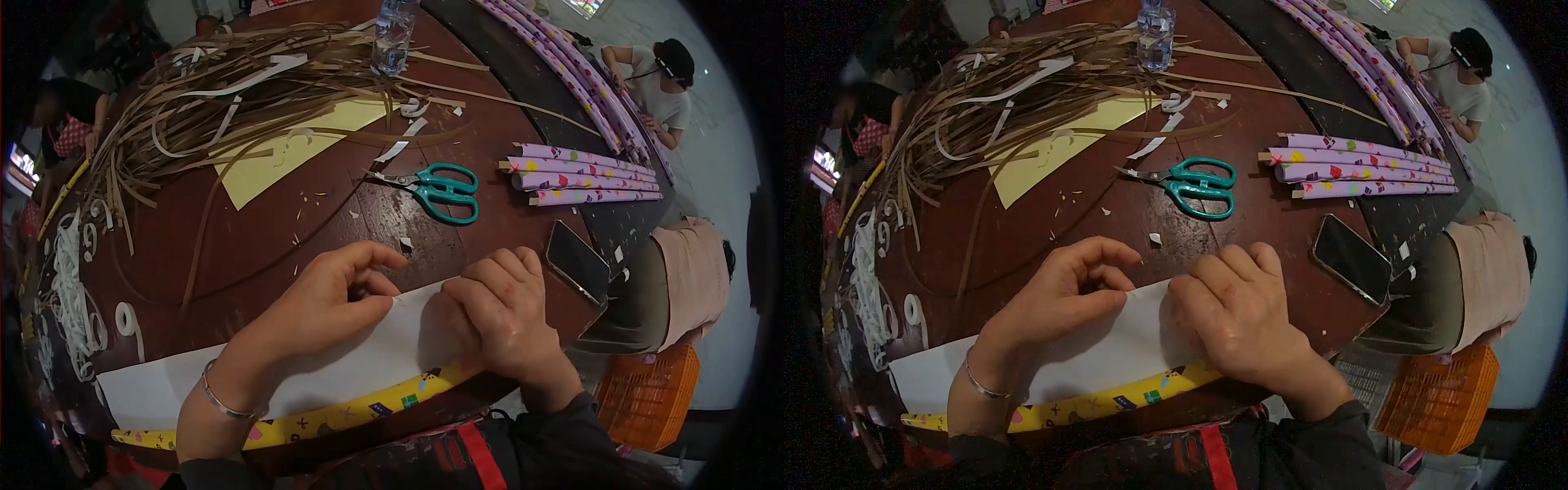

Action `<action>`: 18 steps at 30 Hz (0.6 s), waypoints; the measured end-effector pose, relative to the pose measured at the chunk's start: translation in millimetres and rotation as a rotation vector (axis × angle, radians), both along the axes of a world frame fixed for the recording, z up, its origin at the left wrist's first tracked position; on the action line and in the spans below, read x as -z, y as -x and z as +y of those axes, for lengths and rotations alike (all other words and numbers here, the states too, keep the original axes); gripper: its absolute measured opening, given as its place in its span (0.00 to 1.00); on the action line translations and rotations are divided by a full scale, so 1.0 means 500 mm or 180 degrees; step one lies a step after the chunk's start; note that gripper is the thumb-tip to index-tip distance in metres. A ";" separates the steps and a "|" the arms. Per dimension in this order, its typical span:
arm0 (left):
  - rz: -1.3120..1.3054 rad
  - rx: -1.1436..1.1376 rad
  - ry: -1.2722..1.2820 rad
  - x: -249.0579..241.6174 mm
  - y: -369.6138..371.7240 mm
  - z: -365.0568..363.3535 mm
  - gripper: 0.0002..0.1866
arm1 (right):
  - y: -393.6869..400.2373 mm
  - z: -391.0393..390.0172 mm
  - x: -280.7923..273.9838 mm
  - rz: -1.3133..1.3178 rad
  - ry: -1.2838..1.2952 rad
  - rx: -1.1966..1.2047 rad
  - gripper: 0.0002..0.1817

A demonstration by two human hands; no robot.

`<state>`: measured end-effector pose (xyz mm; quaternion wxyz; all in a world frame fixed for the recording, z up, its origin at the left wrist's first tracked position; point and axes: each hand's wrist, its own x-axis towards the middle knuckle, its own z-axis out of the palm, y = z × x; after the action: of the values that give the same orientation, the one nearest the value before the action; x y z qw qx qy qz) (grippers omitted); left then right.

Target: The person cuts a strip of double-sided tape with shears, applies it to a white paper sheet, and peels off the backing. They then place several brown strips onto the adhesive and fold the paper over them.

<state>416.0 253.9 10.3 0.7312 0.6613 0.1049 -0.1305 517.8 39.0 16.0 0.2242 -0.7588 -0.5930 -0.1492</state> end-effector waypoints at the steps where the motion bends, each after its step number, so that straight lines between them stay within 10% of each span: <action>1: -0.0003 0.0007 -0.0005 0.002 0.000 0.000 0.22 | -0.006 -0.002 0.000 0.0009 -0.0166 0.0013 0.12; 18: 0.0144 -0.0252 0.0140 0.011 -0.001 -0.007 0.19 | -0.003 -0.012 -0.001 -0.0183 -0.0145 -0.0248 0.14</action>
<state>416.6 250.2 5.0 0.7476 0.6373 0.1446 -0.1187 519.4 32.8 16.7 0.2299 -0.7252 -0.6248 -0.1756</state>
